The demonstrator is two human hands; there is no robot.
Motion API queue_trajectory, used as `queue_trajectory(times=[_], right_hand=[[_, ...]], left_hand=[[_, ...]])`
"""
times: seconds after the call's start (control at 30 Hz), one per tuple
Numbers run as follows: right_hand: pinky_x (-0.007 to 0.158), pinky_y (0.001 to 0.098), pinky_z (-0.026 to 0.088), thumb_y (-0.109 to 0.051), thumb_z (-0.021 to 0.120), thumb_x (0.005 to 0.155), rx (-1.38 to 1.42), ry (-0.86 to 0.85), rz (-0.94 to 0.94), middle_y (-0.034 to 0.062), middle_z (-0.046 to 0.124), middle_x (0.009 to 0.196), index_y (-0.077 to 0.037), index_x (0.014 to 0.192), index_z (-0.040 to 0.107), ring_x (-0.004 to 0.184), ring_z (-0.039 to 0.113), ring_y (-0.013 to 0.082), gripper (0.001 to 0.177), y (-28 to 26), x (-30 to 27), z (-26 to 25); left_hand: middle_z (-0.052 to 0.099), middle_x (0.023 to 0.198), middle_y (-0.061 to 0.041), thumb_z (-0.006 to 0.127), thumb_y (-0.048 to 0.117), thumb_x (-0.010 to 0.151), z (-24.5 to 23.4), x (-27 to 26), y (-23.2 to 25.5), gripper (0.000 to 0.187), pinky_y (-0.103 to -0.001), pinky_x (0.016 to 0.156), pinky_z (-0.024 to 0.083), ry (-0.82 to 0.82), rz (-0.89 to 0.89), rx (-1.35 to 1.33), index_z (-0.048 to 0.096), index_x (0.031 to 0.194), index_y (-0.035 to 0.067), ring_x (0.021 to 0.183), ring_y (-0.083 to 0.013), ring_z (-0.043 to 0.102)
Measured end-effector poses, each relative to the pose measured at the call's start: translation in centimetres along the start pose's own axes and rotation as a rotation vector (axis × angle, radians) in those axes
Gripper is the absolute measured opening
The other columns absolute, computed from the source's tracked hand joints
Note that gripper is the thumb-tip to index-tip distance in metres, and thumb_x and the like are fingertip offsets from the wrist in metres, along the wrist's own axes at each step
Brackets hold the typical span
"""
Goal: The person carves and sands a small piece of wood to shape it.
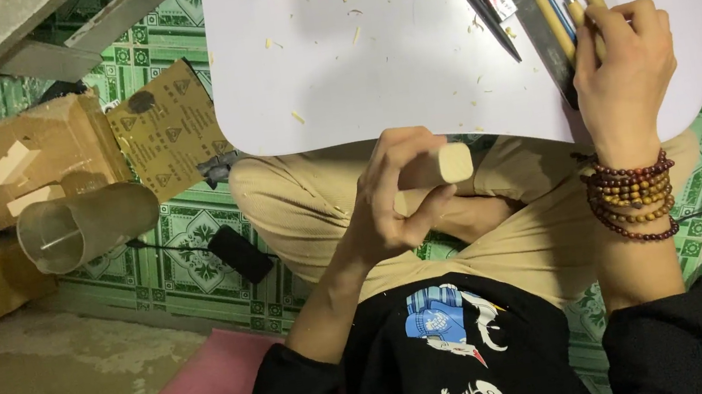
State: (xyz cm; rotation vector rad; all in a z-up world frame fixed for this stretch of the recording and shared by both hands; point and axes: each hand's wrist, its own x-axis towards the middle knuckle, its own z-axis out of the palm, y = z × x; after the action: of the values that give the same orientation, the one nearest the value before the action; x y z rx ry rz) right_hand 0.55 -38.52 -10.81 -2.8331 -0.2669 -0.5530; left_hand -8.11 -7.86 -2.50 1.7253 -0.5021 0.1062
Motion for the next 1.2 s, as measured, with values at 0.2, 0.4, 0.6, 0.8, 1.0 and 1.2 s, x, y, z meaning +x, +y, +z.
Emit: queue_trajectory(times=[0.2,0.4,0.6,0.8,1.0,1.2], right_hand=[[0.073,0.0422,0.045,0.011,0.078,0.106,0.020,0.131,-0.093,0.0186,0.059,0.119,0.006,0.126,0.078,0.100,0.051,0.0325,0.020,-1.1,1.4,-1.3],[0.078,0.0476,0.048,0.005,0.072,0.113,0.105,-0.011,-0.020,0.0218,0.061,0.112,0.011,0.128,0.076,0.097,0.056,0.0379,0.016,1.1,1.4,0.1],[0.074,0.0421,0.052,0.006,0.072,0.112,0.246,-0.010,0.009,0.0214,0.060,0.103,0.014,0.126,0.077,0.084,0.060,0.0309,0.016,0.8,2.1,0.0],[0.086,0.0511,0.044,0.002,0.068,0.107,0.318,0.111,0.006,0.0242,0.058,0.109,0.010,0.122,0.073,0.098,0.056,0.0420,0.018,0.1,0.6,0.1],[0.093,0.0492,0.049,-0.005,0.071,0.107,0.388,0.140,0.088,0.0218,0.059,0.113,0.004,0.127,0.073,0.106,0.060,0.0437,0.022,0.9,-0.6,0.9],[0.093,0.0499,0.051,-0.009,0.072,0.102,0.322,0.144,0.163,0.0235,0.062,0.110,0.002,0.121,0.074,0.107,0.062,0.0448,0.022,-0.2,-0.7,0.5]], left_hand=[[0.058,0.142,-0.016,0.053,0.022,0.111,-0.2,-0.4,-0.7,0.024,-0.051,0.120,0.047,-0.016,0.122,0.019,0.044,0.132,0.013,0.134,-0.0367,0.060],[0.055,0.144,-0.028,0.056,0.001,0.104,0.2,-0.6,-4.1,0.038,-0.038,0.096,0.061,-0.036,-0.032,-0.279,0.038,0.136,0.011,0.122,-0.0377,0.067],[0.062,0.108,-0.005,0.066,0.028,0.093,-0.4,1.9,-2.1,0.045,-0.029,0.088,0.048,0.098,-0.427,-0.117,0.046,0.130,0.012,0.097,-0.0165,0.058],[0.056,0.113,-0.007,0.037,0.036,0.106,-0.5,3.5,-3.1,0.039,-0.034,0.101,0.039,0.038,-0.434,-0.235,0.048,0.125,0.005,0.109,-0.0182,0.051],[0.059,0.123,-0.019,0.041,0.032,0.110,1.5,2.6,-11.8,0.045,-0.043,0.098,0.049,0.172,-0.450,-0.522,0.050,0.140,-0.001,0.109,-0.0261,0.055],[0.060,0.103,-0.010,0.047,0.038,0.104,1.3,4.3,-11.4,0.044,-0.031,0.077,0.052,0.163,-0.499,-0.636,0.053,0.129,0.002,0.088,-0.0167,0.057]])
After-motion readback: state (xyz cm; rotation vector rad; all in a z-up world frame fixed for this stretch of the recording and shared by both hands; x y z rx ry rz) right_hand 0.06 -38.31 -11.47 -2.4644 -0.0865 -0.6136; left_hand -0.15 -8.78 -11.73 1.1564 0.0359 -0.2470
